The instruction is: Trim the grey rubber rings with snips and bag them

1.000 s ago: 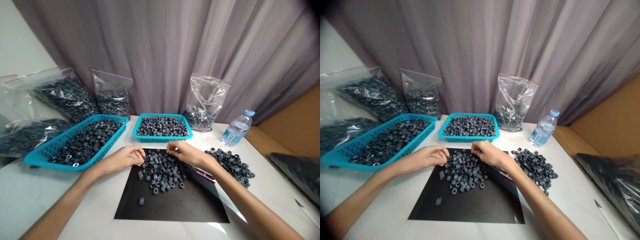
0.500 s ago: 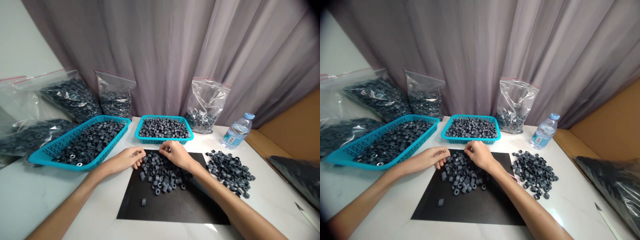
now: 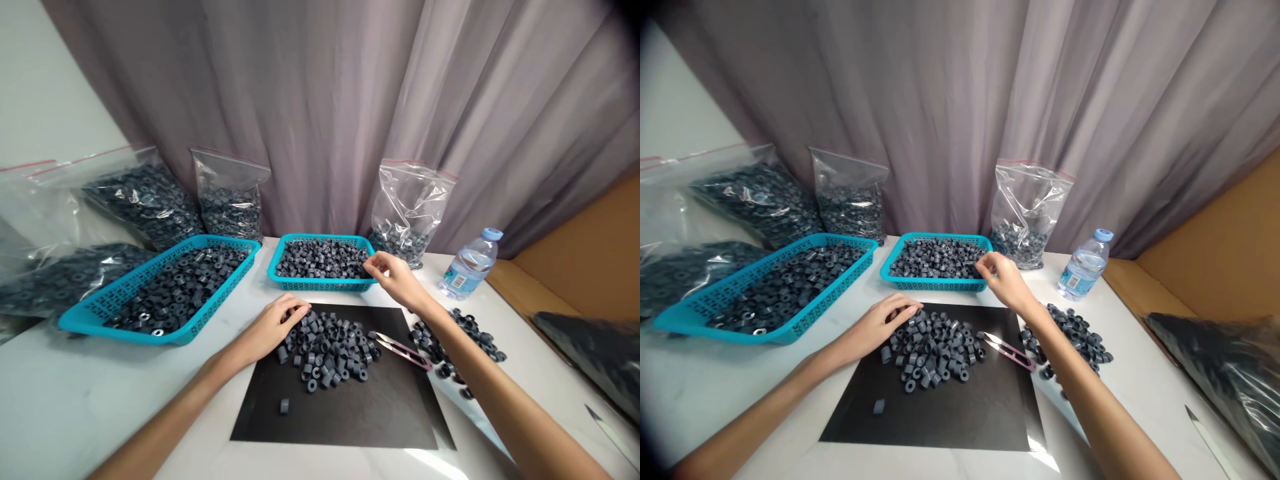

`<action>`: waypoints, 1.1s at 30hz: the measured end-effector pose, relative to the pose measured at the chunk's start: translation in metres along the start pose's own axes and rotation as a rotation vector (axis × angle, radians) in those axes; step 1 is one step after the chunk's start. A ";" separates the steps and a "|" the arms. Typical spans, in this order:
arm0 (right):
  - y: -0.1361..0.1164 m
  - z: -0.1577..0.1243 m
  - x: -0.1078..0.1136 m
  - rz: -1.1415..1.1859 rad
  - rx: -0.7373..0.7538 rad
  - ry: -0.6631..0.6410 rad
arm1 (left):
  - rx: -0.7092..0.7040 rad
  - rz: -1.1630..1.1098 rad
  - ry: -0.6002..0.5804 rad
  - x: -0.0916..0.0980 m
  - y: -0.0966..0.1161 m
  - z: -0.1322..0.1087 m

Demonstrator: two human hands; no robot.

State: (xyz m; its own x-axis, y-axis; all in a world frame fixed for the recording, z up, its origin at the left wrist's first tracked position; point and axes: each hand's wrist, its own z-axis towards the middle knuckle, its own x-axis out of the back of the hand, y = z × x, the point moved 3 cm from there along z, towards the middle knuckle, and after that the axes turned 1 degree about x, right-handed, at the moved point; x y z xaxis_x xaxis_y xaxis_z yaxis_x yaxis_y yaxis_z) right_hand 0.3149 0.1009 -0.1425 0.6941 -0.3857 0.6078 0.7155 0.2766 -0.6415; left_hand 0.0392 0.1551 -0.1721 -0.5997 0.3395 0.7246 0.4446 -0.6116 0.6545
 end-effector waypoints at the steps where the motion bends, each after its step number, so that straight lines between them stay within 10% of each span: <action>1: 0.008 0.001 0.004 0.000 -0.009 0.000 | -0.016 0.007 -0.012 -0.002 0.002 -0.001; 10: 0.019 0.000 0.018 0.084 0.030 -0.170 | -0.065 0.184 0.196 0.018 0.018 -0.002; 24: 0.027 0.002 0.015 0.130 0.054 0.055 | -0.182 0.373 0.366 0.031 -0.013 0.065; 33: -0.039 -0.017 -0.014 0.346 0.115 -0.046 | -0.167 0.270 0.325 0.007 0.049 0.016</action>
State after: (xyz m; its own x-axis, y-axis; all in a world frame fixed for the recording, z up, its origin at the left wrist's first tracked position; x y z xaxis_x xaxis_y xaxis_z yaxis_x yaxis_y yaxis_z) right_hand 0.2760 0.0803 -0.1339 0.8976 -0.2124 0.3863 0.4401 0.4819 -0.7576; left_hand 0.0683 0.1388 -0.1314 -0.6667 -0.0739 0.7416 0.5167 -0.7630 0.3884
